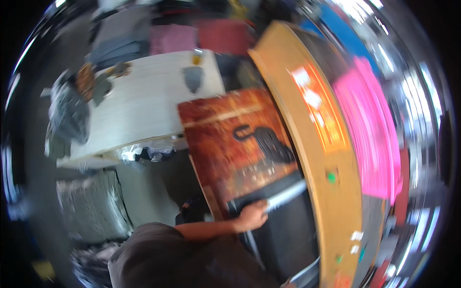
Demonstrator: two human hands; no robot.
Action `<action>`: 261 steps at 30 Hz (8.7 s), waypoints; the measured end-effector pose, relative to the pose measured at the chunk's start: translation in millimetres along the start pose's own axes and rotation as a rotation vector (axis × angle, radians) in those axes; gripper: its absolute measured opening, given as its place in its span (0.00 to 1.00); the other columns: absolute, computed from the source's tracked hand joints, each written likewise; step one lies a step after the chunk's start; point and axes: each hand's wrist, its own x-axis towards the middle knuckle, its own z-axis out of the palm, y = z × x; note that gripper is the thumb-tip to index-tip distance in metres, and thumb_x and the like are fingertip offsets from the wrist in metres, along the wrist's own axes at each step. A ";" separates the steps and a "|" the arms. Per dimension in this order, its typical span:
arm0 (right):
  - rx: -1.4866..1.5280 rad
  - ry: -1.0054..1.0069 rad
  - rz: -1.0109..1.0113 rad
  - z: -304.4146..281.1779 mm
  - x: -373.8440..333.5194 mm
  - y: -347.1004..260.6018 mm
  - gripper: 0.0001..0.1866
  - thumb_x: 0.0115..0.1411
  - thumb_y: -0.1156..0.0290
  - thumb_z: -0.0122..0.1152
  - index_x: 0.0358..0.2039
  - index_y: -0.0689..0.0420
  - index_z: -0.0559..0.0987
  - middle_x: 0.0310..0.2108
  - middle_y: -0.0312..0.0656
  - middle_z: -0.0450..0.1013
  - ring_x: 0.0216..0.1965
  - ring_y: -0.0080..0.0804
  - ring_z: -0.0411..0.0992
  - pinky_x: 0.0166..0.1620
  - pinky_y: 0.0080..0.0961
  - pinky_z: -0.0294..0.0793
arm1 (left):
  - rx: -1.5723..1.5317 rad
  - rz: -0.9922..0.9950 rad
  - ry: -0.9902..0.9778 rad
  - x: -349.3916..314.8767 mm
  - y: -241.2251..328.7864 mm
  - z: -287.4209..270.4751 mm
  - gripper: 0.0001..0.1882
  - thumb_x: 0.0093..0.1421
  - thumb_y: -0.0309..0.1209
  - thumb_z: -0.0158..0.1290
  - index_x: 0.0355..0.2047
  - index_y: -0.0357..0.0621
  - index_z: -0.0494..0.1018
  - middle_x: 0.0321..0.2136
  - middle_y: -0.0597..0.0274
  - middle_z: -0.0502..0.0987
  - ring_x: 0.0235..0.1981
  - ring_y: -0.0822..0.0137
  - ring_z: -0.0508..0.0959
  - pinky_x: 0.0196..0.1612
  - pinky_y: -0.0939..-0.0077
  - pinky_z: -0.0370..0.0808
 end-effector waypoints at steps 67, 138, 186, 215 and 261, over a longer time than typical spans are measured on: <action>0.048 -0.058 -0.014 5.4 -81.5 -388.2 0.60 0.58 0.31 0.67 0.79 0.55 0.56 0.69 0.64 0.64 0.67 0.64 0.67 0.65 0.47 0.73 | -0.111 0.012 -0.599 66.7 -31.9 -61.2 0.11 0.69 0.27 0.57 0.49 0.39 0.81 0.37 0.52 0.81 0.35 0.57 0.83 0.39 0.67 0.80; 0.474 0.621 -0.349 92.2 -175.4 -220.0 0.39 0.56 0.50 0.79 0.65 0.54 0.79 0.74 0.61 0.59 0.76 0.68 0.51 0.76 0.56 0.54 | 0.373 0.642 -0.395 -37.9 6.4 -66.1 0.32 0.60 0.31 0.63 0.64 0.38 0.71 0.62 0.41 0.73 0.64 0.39 0.71 0.66 0.43 0.67; 0.287 0.562 -0.501 91.9 -155.8 -236.4 0.40 0.44 0.61 0.79 0.62 0.49 0.81 0.72 0.54 0.62 0.69 0.69 0.61 0.71 0.59 0.63 | -0.042 0.383 -0.586 -72.0 31.0 -7.0 0.06 0.61 0.24 0.63 0.28 0.39 0.77 0.20 0.56 0.74 0.20 0.55 0.76 0.25 0.62 0.73; 0.343 0.629 -0.387 58.2 -127.9 -153.1 0.39 0.52 0.55 0.77 0.63 0.56 0.80 0.73 0.60 0.60 0.73 0.72 0.54 0.71 0.65 0.57 | 0.036 0.467 -0.586 -61.3 53.4 13.6 0.04 0.65 0.29 0.62 0.36 0.42 0.81 0.30 0.54 0.80 0.31 0.49 0.82 0.36 0.58 0.79; 0.468 0.705 -0.349 47.9 -126.0 -133.3 0.39 0.57 0.53 0.75 0.66 0.55 0.76 0.69 0.64 0.63 0.69 0.65 0.62 0.69 0.56 0.64 | 0.056 0.305 -0.596 -63.8 80.5 67.4 0.09 0.67 0.30 0.62 0.34 0.36 0.82 0.26 0.56 0.79 0.25 0.66 0.78 0.31 0.69 0.75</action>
